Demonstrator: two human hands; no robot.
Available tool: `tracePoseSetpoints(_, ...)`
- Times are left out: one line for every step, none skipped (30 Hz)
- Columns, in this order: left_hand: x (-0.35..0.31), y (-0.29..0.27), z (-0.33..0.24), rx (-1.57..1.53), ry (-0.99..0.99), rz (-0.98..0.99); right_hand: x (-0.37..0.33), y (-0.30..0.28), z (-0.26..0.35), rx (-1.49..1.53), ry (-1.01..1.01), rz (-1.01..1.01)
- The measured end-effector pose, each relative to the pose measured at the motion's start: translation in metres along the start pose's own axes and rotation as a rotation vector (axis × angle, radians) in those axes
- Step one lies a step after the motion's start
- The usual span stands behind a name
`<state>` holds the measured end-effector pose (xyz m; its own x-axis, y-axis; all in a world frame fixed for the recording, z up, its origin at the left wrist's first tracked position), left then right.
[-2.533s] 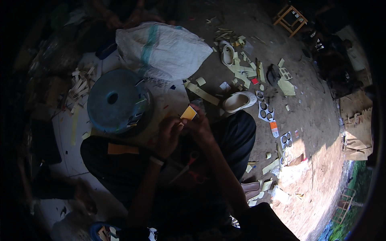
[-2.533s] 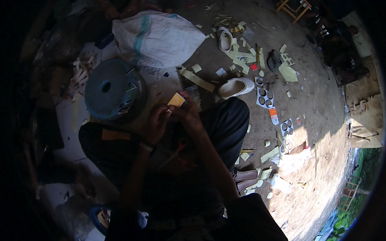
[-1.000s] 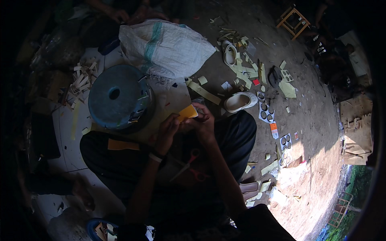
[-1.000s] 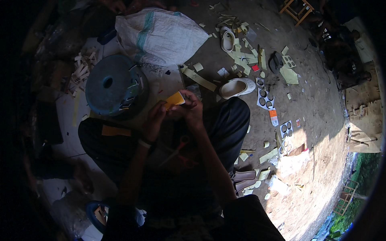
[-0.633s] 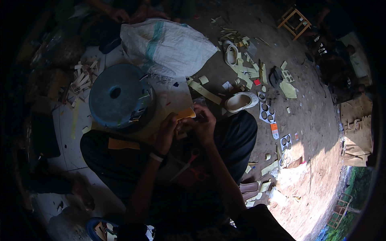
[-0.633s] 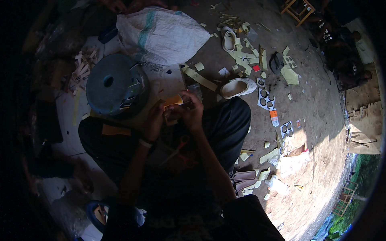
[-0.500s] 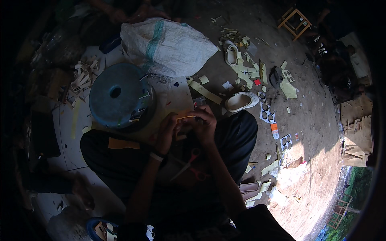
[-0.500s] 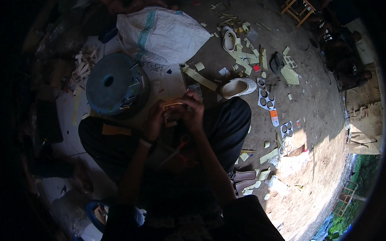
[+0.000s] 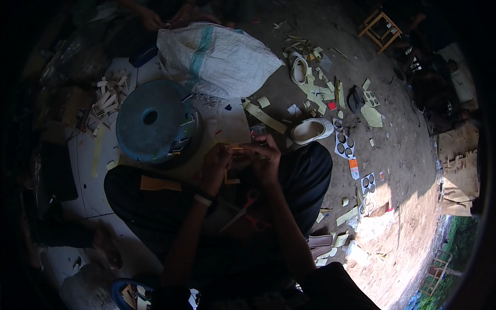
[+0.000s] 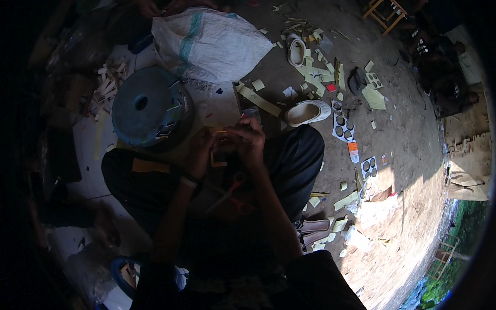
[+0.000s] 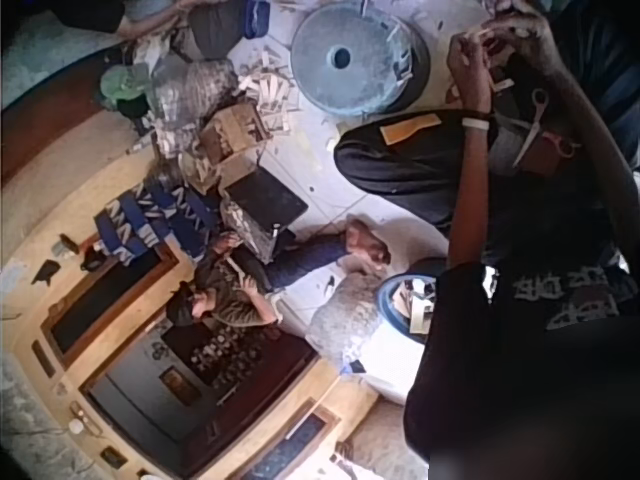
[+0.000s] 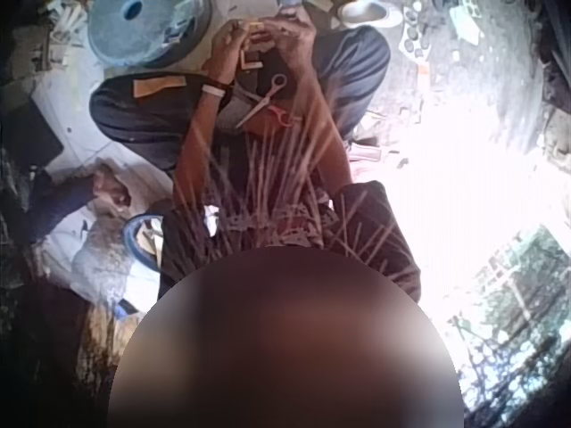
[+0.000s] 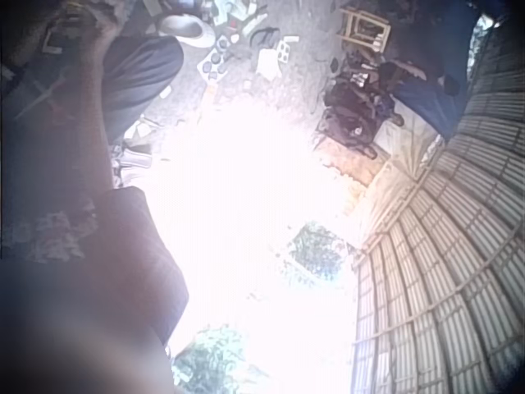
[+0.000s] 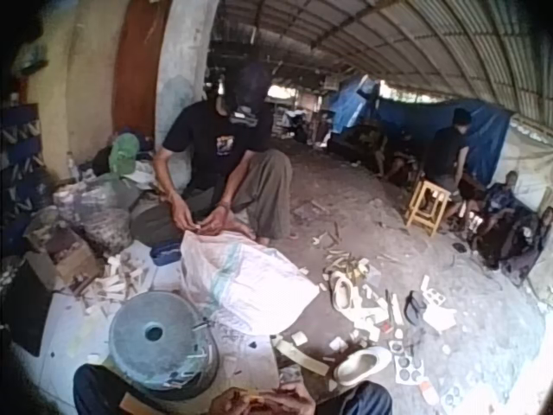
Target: The person sits on the floor and uses pink scissors to cut a yellow strip of tape into smaller pieces. They repeatedly fold and cut the tape, handling the pieces with both hands.
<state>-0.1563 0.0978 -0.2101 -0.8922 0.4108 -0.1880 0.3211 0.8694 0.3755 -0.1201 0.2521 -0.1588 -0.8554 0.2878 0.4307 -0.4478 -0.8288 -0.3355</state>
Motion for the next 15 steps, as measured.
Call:
tracePoseSetpoints(0.0, 0.0, 0.0, 0.012, 0.008, -0.002, 0.0, 0.001, 0.001, -0.049, 0.0, 0.01)
tracePoseSetpoints(0.0, 0.0, 0.001, 0.011, 0.018, -0.01, 0.001, 0.001, 0.003, -0.1, -0.022, 0.015)
tracePoseSetpoints(0.0, 0.0, 0.002, 0.011, 0.024, -0.018, 0.001, 0.001, 0.005, -0.151, -0.043, 0.019)
tracePoseSetpoints(0.0, -0.001, 0.003, 0.013, 0.032, -0.028, 0.0, 0.003, 0.003, -0.091, -0.013, 0.04)
tracePoseSetpoints(0.0, -0.001, 0.004, 0.015, 0.035, -0.039, -0.002, 0.005, 0.003, -0.03, 0.017, 0.06)
tracePoseSetpoints(-0.001, -0.002, 0.005, 0.017, 0.038, -0.049, -0.002, 0.007, 0.002, 0.016, 0.03, 0.079)
tracePoseSetpoints(-0.001, -0.001, 0.004, 0.036, 0.058, -0.05, -0.003, 0.008, 0.002, -0.014, 0.023, 0.075)
tracePoseSetpoints(-0.002, 0.0, 0.002, 0.056, 0.079, -0.051, -0.002, 0.009, 0.002, -0.057, -0.002, 0.07)
tracePoseSetpoints(-0.002, 0.0, 0.0, 0.075, 0.099, -0.051, -0.002, 0.01, 0.003, -0.093, -0.032, 0.064)
tracePoseSetpoints(-0.004, 0.001, 0.0, 0.067, 0.082, -0.054, -0.001, 0.01, 0.002, -0.112, -0.052, 0.055)
tracePoseSetpoints(-0.005, 0.002, -0.001, 0.06, 0.064, -0.057, 0.0, 0.011, 0.002, -0.124, -0.077, 0.046)
tracePoseSetpoints(-0.007, 0.002, -0.002, 0.053, 0.046, -0.06, 0.0, 0.009, 0.003, -0.123, -0.119, 0.018)
tracePoseSetpoints(-0.009, 0.004, -0.008, 0.098, 0.09, -0.062, 0.0, 0.011, -0.002, -0.099, -0.058, 0.029)
tracePoseSetpoints(-0.01, 0.005, -0.013, 0.144, 0.132, -0.065, -0.002, 0.012, -0.005, -0.062, -0.012, 0.022)
tracePoseSetpoints(-0.012, 0.008, -0.02, 0.213, 0.211, -0.07, -0.003, 0.013, -0.007, -0.026, 0.032, 0.014)
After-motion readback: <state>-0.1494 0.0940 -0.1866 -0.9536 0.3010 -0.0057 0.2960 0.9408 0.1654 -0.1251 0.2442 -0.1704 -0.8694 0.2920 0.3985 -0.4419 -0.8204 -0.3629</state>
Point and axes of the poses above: each hand's wrist, its own x-axis towards the middle knuckle, its own y-axis out of the palm, z = x × y, the point moved 7 cm from there along x, towards the middle knuckle, and after that the axes turned 11 degrees about -x, right-handed, at the moved point
